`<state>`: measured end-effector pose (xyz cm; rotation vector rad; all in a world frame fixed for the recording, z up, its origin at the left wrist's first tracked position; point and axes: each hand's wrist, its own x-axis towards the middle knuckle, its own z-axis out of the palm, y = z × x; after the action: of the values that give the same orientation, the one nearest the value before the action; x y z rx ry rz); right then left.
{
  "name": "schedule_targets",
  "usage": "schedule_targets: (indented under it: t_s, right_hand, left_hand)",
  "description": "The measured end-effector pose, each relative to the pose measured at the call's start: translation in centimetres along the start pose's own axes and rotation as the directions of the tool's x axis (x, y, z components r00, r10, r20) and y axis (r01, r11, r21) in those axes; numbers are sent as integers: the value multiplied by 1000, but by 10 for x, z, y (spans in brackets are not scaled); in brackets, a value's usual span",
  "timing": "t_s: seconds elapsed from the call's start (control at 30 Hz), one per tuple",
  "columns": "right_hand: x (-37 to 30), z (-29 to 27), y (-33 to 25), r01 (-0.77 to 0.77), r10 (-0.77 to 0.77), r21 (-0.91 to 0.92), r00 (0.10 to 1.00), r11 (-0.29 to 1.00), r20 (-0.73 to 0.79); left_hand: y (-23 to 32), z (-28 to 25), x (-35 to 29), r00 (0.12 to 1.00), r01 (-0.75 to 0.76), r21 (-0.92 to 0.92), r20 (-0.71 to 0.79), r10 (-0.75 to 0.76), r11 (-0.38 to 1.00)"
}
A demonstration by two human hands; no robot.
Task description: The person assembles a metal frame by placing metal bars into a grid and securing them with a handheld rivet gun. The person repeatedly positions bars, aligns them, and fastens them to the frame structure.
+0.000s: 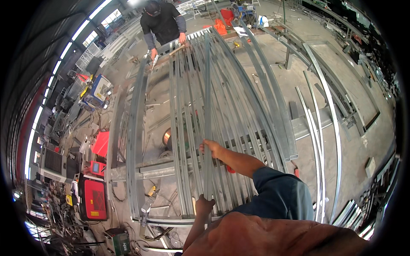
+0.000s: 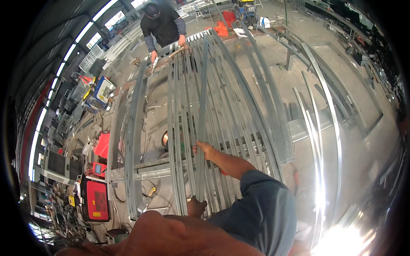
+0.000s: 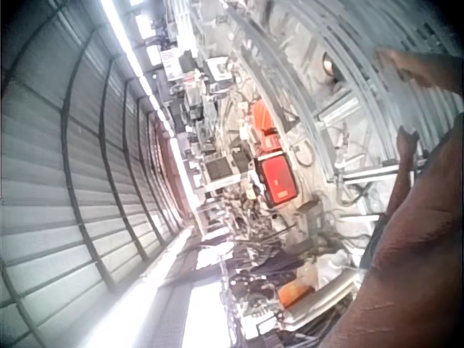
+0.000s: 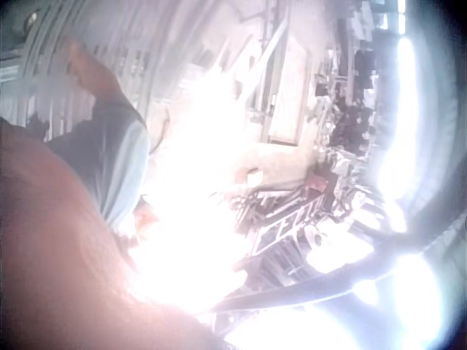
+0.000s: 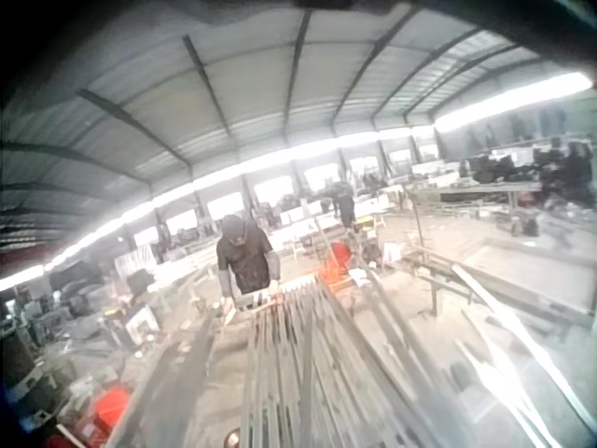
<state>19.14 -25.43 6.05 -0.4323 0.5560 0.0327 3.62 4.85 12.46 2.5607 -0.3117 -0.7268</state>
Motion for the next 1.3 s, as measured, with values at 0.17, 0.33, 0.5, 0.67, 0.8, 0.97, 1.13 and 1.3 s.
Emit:
schedule_targets:
  t_s: [0.17,0.33,0.5,0.67,0.8,0.97,1.13,1.3]
  right_hand:
    - [12,-29,-1,69,-139,-278,961,958,-240]
    - [-1,-26,8,86,-599,-837,738,541,-311]
    - [-14,-7,-3,86,-697,-919,680,385,-228]
    - [18,-10,-48,85,-721,-935,662,344,-205]
    - [41,-4,-93,92,-714,-945,679,314,-171]
    - [22,-17,-117,276,-742,-943,669,185,50]
    - [-77,-46,-88,410,-750,-864,658,293,58]
    - [-245,-126,-51,284,-903,-914,398,290,-163]
  left_hand:
    - [38,-7,13,993,-39,-8,108,40,999]
    - [33,2,11,988,-142,-9,51,143,990]
    - [-15,31,-16,956,-276,165,-54,289,947]
    - [0,14,-49,992,-125,125,0,126,984]
    - [23,0,-39,998,32,115,43,-37,993]
    - [54,11,9,989,-100,186,-89,118,977]
    - [62,42,59,958,-243,169,-113,264,955]
    - [77,62,75,897,-410,299,-40,440,862]
